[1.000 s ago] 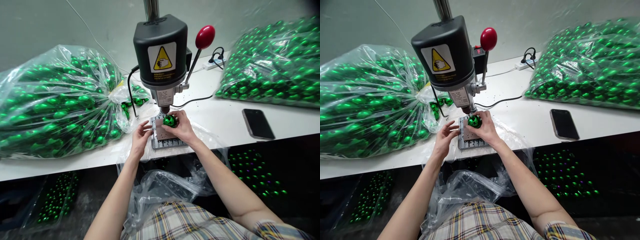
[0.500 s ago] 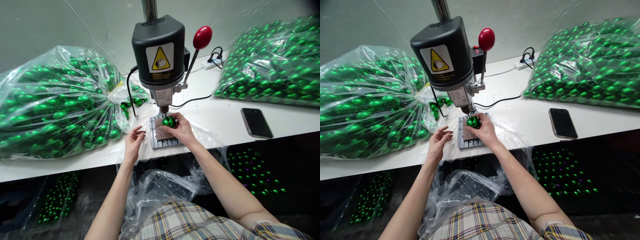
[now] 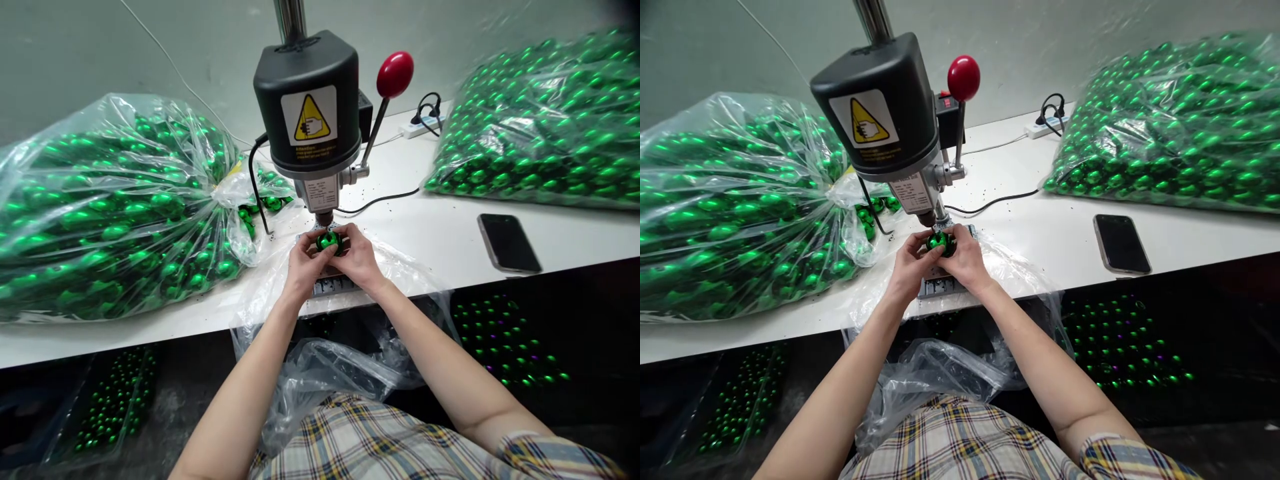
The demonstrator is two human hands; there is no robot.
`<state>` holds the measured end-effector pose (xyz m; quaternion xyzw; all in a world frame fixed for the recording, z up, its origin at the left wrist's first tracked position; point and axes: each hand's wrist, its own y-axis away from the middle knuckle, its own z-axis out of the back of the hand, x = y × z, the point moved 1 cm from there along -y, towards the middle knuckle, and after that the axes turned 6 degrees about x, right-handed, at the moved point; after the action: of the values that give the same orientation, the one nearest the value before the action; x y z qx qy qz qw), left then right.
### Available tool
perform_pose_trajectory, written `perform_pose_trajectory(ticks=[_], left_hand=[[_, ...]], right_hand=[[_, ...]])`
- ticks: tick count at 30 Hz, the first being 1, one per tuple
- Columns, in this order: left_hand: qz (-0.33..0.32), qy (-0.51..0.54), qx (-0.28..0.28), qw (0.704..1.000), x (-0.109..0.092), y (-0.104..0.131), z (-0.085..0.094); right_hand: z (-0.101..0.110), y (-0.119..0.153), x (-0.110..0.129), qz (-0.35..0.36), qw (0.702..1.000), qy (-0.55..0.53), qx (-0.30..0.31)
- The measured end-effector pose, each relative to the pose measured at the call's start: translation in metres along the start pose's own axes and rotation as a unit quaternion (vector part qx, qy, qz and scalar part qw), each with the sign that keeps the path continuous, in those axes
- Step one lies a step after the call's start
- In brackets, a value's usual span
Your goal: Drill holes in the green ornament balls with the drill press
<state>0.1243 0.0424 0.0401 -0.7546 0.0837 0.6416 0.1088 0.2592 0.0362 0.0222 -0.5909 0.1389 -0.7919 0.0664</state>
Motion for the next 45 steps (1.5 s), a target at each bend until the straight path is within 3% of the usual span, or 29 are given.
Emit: perform_pose_trajectory(ticks=[5,8,10,12,15,17,19,22,25,28,34,41,45], left_hand=[[0.016,0.032,0.011,0.999,0.001,0.009,0.01],[-0.025,-0.055,-0.085,0.995,0.0,0.025,0.028],[-0.061,-0.135,-0.169,0.974,-0.002,0.045,0.041],[-0.078,-0.2,-0.231,0.949,-0.003,0.073,0.05],[-0.06,-0.259,-0.272,0.925,0.007,0.124,0.054],[-0.05,-0.295,-0.247,0.922,0.023,0.159,0.052],[-0.043,-0.325,-0.189,0.926,0.045,0.187,0.052],[0.004,-0.341,-0.115,0.933,0.08,0.21,0.054],[0.066,-0.341,-0.086,0.934,0.104,0.213,0.06],[0.097,-0.351,-0.075,0.928,0.115,0.207,0.062],[0.114,-0.358,-0.041,0.926,0.122,0.205,0.061],[0.134,-0.359,-0.02,0.923,0.126,0.204,0.062],[0.141,-0.353,-0.012,0.925,0.125,0.201,0.061]], right_hand=[[0.005,0.007,-0.005,0.002,0.997,-0.064,0.046],[0.006,0.012,-0.009,-0.003,0.996,-0.078,0.046],[0.004,0.014,-0.009,-0.01,0.997,-0.073,0.038],[0.001,0.013,-0.008,-0.015,0.998,-0.057,0.03],[-0.003,0.009,-0.004,-0.021,0.999,-0.02,0.026],[-0.004,0.007,-0.003,-0.024,1.0,0.006,0.02],[-0.004,0.005,-0.003,-0.02,0.999,0.025,0.012],[-0.003,0.003,-0.006,-0.008,0.999,0.043,0.0],[-0.003,0.001,-0.008,0.006,0.998,0.061,-0.016],[-0.004,0.0,-0.009,0.016,0.996,0.081,-0.036],[-0.008,-0.002,-0.007,0.018,0.991,0.116,-0.059],[-0.001,0.004,0.0,0.025,0.989,0.142,-0.044],[0.002,0.014,0.006,0.06,0.985,0.138,-0.084]])
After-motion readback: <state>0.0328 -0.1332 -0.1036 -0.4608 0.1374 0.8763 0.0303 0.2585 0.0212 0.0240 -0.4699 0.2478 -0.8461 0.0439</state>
